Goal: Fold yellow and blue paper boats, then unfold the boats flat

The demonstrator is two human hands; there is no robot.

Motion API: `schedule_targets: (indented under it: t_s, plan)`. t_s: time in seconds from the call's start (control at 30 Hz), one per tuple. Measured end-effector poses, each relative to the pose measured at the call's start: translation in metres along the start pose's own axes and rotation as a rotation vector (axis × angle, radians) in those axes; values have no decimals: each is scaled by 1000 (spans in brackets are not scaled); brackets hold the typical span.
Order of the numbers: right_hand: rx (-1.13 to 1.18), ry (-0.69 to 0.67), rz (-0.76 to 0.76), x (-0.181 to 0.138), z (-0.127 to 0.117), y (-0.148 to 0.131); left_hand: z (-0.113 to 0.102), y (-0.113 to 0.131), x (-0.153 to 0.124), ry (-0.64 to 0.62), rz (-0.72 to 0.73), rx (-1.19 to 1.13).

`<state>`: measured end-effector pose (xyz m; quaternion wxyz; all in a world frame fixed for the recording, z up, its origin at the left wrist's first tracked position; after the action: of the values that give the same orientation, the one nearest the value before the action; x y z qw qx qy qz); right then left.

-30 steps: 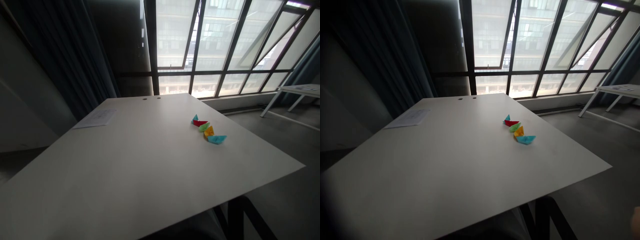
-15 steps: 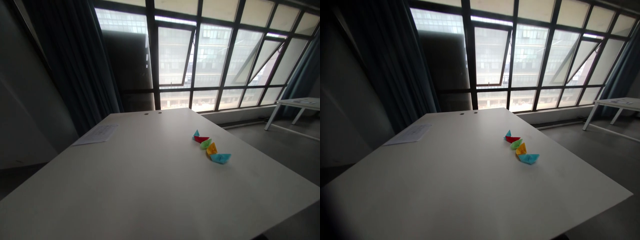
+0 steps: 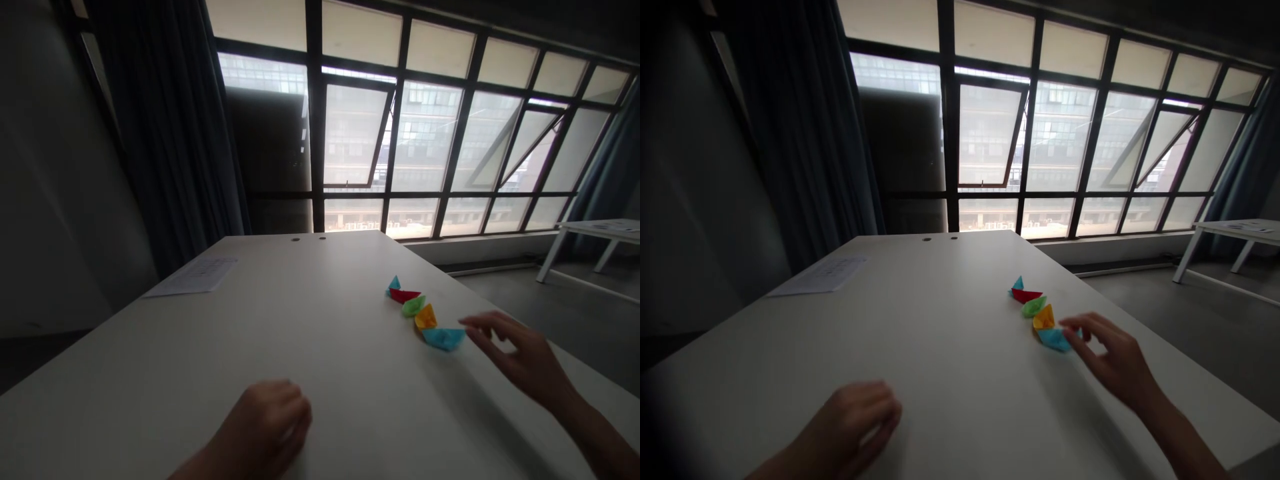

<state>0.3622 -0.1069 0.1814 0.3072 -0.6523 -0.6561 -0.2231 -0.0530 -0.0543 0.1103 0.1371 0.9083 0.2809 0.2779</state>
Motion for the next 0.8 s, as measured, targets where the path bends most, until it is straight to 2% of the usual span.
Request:
schedule_targets:
  t_s: [0.07, 0.17, 0.23, 0.3, 0.47, 0.57, 0.8]
  plan:
    - [-49, -184, 114, 9, 48, 37, 4, -28, 30, -95, -171, 47]
    - [-26, -306, 246, 5, 107, 89, 14, -76, 54, -57, -397, 139]
    - [47, -403, 257, 0, 136, 105, 25, -103, 57, -44, -538, 195]
    - [66, -438, 286, 1, 155, 107, 37, -121, 57, -53, -618, 241]
    - [258, -516, 252, 20, 191, 72, 55, -133, 58, -66, -667, 282]
    - [276, -480, 202, 31, 211, 42, 55, -136, 56, -73, -664, 284]
    - [299, -430, 158, 35, 250, -58, 49, -141, 44, -27, -646, 286]
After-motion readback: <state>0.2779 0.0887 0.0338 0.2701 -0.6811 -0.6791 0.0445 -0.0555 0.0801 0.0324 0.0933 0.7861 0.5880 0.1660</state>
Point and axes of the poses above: each hand's wrist, its own x-axis towards the middle knuckle, its own z-axis out of the palm, y = z × x, the point moved 3 cm from there along x, towards the middle knuckle, and after that the axes turned 14 degrees about -x, right-handed, at the moved point
